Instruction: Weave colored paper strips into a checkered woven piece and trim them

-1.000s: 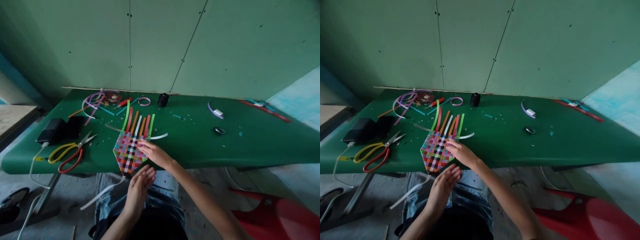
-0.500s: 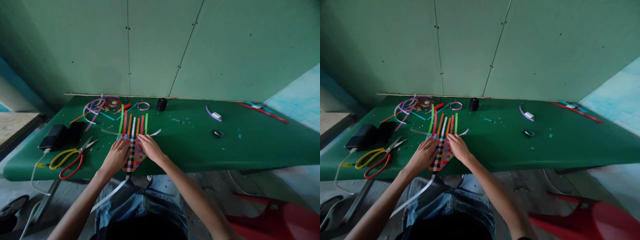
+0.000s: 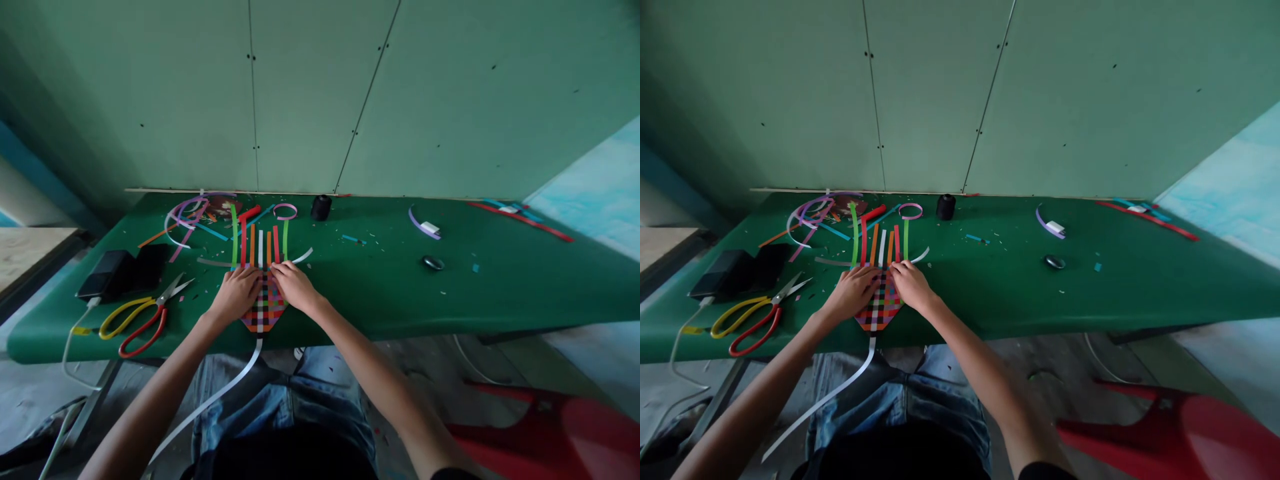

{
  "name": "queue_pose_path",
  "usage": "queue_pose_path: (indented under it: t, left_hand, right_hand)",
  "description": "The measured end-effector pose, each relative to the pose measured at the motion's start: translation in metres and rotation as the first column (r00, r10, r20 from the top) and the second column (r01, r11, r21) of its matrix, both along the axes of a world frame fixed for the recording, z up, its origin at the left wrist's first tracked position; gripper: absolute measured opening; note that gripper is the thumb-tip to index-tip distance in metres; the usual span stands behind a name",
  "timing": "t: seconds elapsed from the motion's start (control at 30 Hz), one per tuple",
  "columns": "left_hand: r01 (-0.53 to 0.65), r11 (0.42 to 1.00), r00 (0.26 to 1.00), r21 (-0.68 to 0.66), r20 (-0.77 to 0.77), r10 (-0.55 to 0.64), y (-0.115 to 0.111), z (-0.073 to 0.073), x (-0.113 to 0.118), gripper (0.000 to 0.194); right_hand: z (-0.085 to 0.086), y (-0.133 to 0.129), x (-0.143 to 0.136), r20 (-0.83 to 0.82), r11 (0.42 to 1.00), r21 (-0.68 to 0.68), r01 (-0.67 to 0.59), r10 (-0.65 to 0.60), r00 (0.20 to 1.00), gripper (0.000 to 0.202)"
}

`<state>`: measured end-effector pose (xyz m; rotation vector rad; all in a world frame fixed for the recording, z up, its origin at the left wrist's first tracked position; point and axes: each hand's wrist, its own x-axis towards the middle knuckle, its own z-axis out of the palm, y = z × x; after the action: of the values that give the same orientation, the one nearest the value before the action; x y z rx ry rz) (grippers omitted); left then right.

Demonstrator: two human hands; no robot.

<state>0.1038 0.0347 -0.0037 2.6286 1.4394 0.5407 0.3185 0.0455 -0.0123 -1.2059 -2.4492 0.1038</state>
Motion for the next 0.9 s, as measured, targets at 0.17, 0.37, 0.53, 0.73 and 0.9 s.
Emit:
queue_pose_path:
  t: [0.17,0.37,0.53,0.73,0.9]
  left_hand:
    - [-0.048,0.999,0.997,0.012,-0.054,0.049,0.024,0.003,0.009,0.046]
    - [-0.066,0.998,0.998,0.024,-0.019,0.067,0.024,-0.004,0.012,0.045]
    - [-0.08,0.997,0.996,0.022,-0.022,0.081,0.024,-0.005,0.012,0.044]
    - [-0.081,0.996,0.996,0.028,-0.025,0.082,0.023,-0.005,0.012,0.044]
    - [-0.085,0.995,0.996,0.055,-0.037,0.087,0.021,-0.004,0.014,0.044]
  right_hand:
    - [-0.004,-0.001,0.003,-0.045,1.0,-0.022,0.006,-0.007,0.999,0.044]
    - [-0.007,0.004,0.018,-0.128,0.991,-0.118,-0.056,0.041,0.991,0.048]
    - [0.0,0.01,0.025,-0.091,0.976,-0.189,-0.105,0.089,0.992,0.055]
    - [0.006,0.014,0.024,-0.076,0.964,-0.243,-0.108,0.092,0.993,0.053]
    - [-0.001,-0.004,0.025,-0.182,0.981,-0.162,-0.104,0.074,0.981,0.049]
